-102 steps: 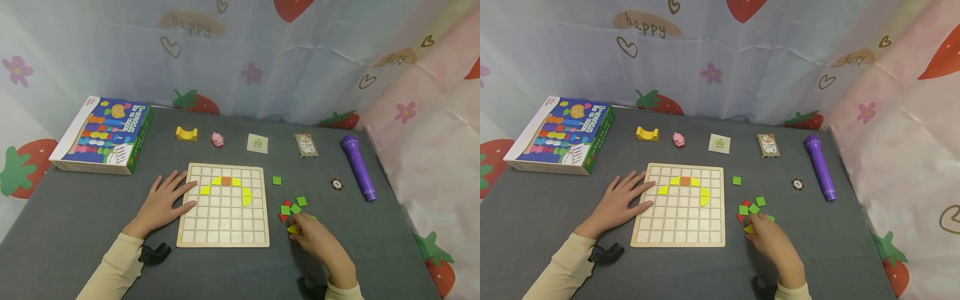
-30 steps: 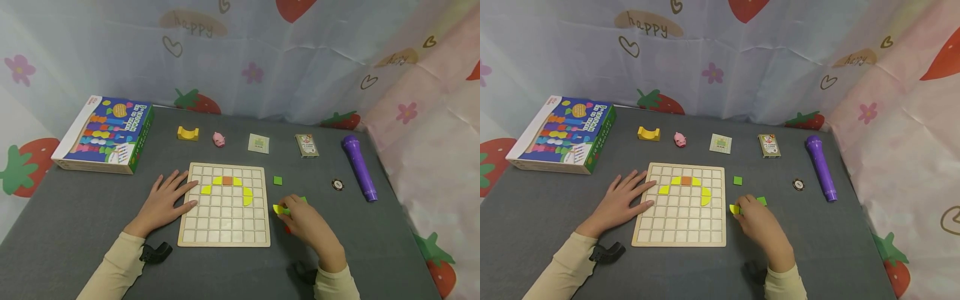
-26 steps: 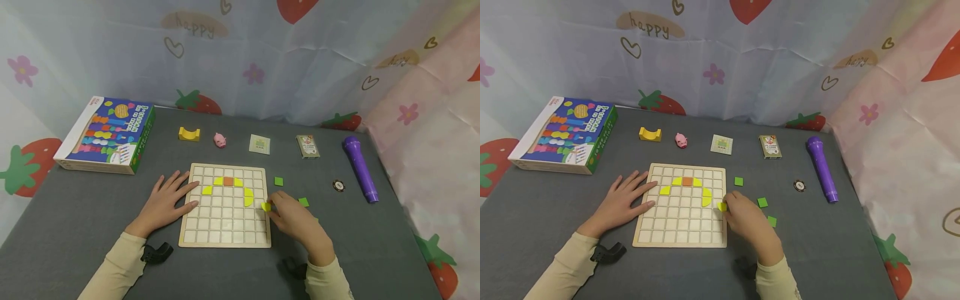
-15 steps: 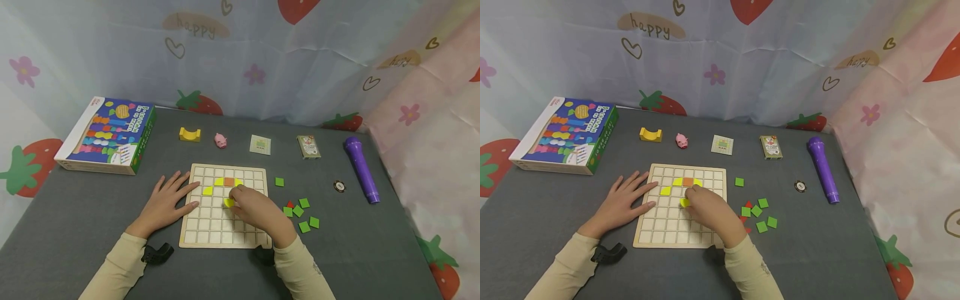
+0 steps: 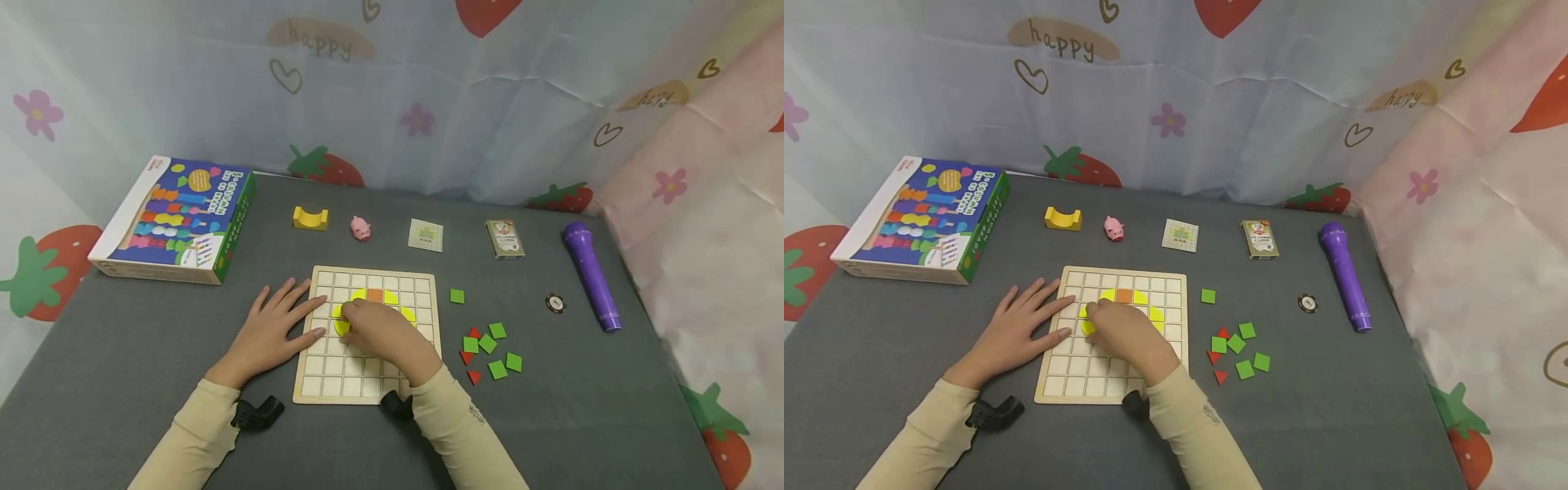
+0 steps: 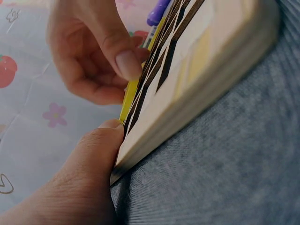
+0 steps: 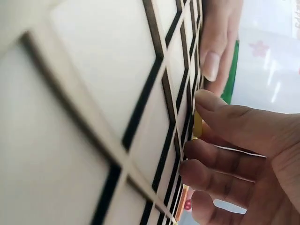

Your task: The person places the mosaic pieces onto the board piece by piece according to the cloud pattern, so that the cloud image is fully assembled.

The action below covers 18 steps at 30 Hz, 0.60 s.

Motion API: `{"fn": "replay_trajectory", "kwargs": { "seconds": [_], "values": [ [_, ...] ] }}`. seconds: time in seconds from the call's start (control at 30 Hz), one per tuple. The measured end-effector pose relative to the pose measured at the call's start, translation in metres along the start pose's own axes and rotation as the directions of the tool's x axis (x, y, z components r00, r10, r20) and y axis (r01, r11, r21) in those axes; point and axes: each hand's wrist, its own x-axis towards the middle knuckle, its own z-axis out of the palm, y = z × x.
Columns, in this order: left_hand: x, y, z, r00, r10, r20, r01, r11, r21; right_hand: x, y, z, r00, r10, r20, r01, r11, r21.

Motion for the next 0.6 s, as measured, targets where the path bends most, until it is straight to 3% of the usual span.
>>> {"fn": "replay_trajectory", "kwargs": {
  "seconds": [0.6],
  "values": [
    [-0.0001,0.0014,-0.0008,1.000,0.007,-0.013,-0.007,1.000,0.005,0.0066,-0.0067,-0.0015,0.999,-0.036,-0.040,0.033,0.997,-0.065]
  ]
}}
